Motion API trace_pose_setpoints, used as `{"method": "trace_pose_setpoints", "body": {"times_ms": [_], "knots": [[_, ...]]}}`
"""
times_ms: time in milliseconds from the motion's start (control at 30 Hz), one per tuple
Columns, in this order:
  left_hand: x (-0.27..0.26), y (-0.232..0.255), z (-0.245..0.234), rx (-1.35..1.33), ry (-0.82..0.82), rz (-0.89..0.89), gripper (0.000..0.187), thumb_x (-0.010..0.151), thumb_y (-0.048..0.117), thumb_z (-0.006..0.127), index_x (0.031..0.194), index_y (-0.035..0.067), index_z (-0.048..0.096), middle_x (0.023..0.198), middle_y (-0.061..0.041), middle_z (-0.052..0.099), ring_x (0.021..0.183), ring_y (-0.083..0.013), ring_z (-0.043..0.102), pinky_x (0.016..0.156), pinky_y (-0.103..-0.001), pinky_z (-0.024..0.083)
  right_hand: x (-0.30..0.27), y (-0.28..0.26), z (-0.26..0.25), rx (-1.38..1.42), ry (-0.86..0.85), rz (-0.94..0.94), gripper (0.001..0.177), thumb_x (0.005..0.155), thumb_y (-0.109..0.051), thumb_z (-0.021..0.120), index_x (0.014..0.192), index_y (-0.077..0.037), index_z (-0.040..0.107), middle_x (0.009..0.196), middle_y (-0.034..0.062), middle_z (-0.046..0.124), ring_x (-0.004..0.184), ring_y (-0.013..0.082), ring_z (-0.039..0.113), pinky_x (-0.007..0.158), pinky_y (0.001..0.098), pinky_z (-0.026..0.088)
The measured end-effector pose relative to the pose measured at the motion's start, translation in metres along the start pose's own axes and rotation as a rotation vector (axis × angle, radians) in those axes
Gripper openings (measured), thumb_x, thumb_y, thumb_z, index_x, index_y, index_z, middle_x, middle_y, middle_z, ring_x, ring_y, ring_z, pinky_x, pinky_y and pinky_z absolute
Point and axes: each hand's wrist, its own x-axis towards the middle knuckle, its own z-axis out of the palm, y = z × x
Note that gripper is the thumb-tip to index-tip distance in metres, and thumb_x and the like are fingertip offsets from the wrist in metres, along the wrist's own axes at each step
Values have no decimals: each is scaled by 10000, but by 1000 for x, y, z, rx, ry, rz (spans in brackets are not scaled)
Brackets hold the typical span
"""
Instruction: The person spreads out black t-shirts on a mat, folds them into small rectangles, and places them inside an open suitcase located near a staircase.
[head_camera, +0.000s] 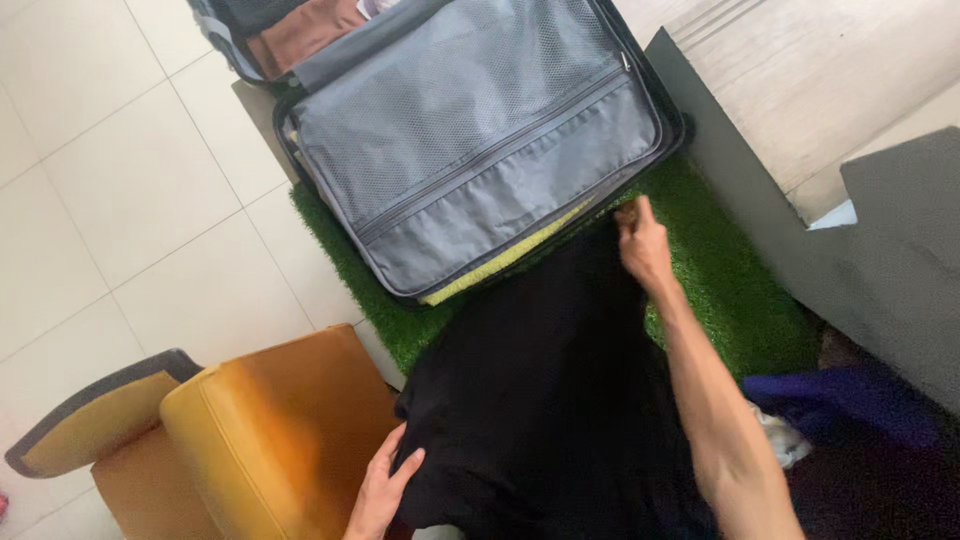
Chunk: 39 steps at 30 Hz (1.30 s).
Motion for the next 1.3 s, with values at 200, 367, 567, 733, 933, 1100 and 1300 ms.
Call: {"method": "trace_pose_setpoints", "body": {"times_ms": [200,367,567,733,933,1100,1300], "knots": [[35,68,29,79,-83,31,585,918,236,677,1438,13,527,1386,-170,669,1264,-245,620,1073,-351,461,38,26,-71,-161,157,354,240,1091,-250,592,1212,-49,540,1072,245,711,963,403,713,823,479,562],[95,82,41,537,-9,243,566,969,328,668,1457,86,519,1467,-180,567,1349,-311,527,1084,-394,411,35,52,-91,-235,153,330,341,1043,-307,696,1192,-18,592,1110,244,692,1061,424,670,918,496,509],[111,111,46,979,133,177,447,932,427,626,1359,304,582,1088,-178,755,1039,-405,700,851,-480,567,-82,-35,-69,-126,407,118,299,1076,-203,631,1272,10,557,1181,210,565,1081,355,579,969,444,473],[105,113,48,975,146,264,468,917,482,626,1323,256,567,1092,-204,743,1020,-441,690,819,-511,558,-271,-113,-36,-183,184,131,126,943,-118,652,980,2,645,1016,162,664,975,325,616,914,417,476],[127,105,29,962,-73,306,607,894,456,685,1396,184,477,1155,-264,707,1095,-471,656,900,-514,532,-432,-145,12,-260,-235,188,452,753,-307,840,1080,-38,682,1109,174,610,1028,350,583,895,484,451],[146,95,9,920,-312,408,830,800,269,807,1475,144,340,1229,-300,648,1154,-490,620,960,-501,509,-470,-144,34,-385,-172,148,510,663,-197,806,1133,-50,677,1216,216,593,1182,432,553,948,542,431],[147,96,10,871,-343,369,834,798,207,820,1482,151,347,1223,-286,680,1137,-475,640,927,-503,520,-494,-138,33,-444,-19,267,316,816,-93,702,1127,-56,661,892,106,620,861,288,617,804,420,504]]}}
